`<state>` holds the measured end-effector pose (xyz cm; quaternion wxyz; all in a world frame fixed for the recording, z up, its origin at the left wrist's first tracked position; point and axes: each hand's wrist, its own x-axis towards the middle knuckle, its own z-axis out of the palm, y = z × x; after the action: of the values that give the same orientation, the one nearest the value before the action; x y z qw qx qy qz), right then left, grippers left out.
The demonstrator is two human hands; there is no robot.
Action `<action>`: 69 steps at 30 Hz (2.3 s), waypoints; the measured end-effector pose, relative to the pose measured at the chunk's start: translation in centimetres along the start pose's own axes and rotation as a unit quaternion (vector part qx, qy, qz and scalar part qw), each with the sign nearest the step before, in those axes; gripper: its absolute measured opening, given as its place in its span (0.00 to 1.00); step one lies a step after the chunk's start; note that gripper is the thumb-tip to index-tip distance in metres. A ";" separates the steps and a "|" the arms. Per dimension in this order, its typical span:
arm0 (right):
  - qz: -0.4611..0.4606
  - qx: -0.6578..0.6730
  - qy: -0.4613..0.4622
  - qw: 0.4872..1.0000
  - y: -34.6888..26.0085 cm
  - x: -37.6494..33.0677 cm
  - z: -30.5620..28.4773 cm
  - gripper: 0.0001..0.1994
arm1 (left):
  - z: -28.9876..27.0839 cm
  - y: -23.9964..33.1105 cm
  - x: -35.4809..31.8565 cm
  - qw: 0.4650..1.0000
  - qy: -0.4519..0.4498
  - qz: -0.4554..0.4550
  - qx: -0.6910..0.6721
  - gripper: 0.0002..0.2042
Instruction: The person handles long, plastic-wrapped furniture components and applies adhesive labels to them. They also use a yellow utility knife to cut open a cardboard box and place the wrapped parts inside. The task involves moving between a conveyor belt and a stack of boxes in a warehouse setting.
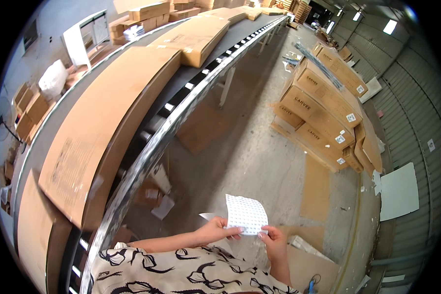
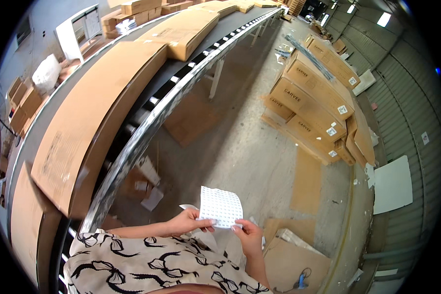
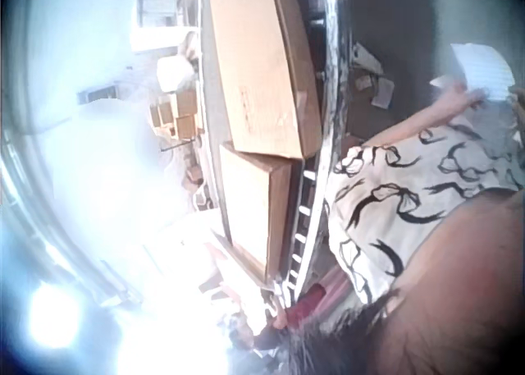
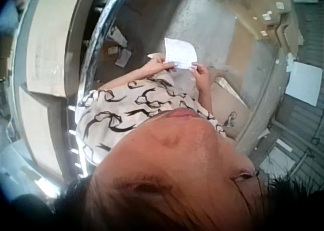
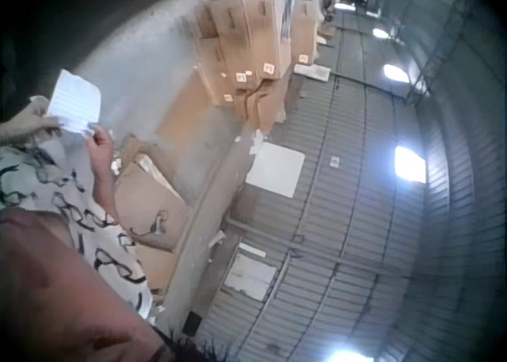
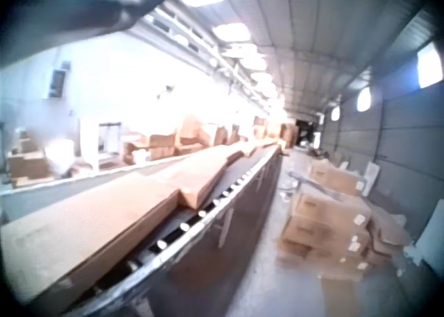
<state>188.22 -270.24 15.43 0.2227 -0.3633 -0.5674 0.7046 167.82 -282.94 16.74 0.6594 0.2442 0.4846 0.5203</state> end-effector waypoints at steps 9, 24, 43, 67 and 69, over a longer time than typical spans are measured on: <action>-0.063 0.029 -0.038 0.997 -6.9 31.8 -3.2 0.11 | -9.8 15.9 26.6 0.998 0.037 0.022 0.044 0.11; -0.161 -0.096 -0.216 0.958 -26.8 89.9 -3.2 0.13 | -30.8 48.8 64.4 0.973 0.172 0.141 -0.056 0.12; -0.291 -0.132 -0.202 0.926 -51.7 156.9 -4.6 0.11 | -55.2 88.8 113.9 0.933 0.262 0.242 -0.054 0.09; -0.224 -0.049 -0.116 0.966 -70.0 232.2 -20.4 0.10 | -79.9 131.2 180.5 0.965 0.182 0.124 -0.143 0.10; -0.141 -0.043 -0.110 0.983 -70.8 236.6 -22.6 0.10 | -80.9 133.8 185.4 0.977 0.176 0.066 -0.099 0.11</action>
<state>47.85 -65.84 20.07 0.2401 -0.2095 -0.6636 0.6768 33.36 -81.17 22.63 0.5491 0.1139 0.5217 0.6429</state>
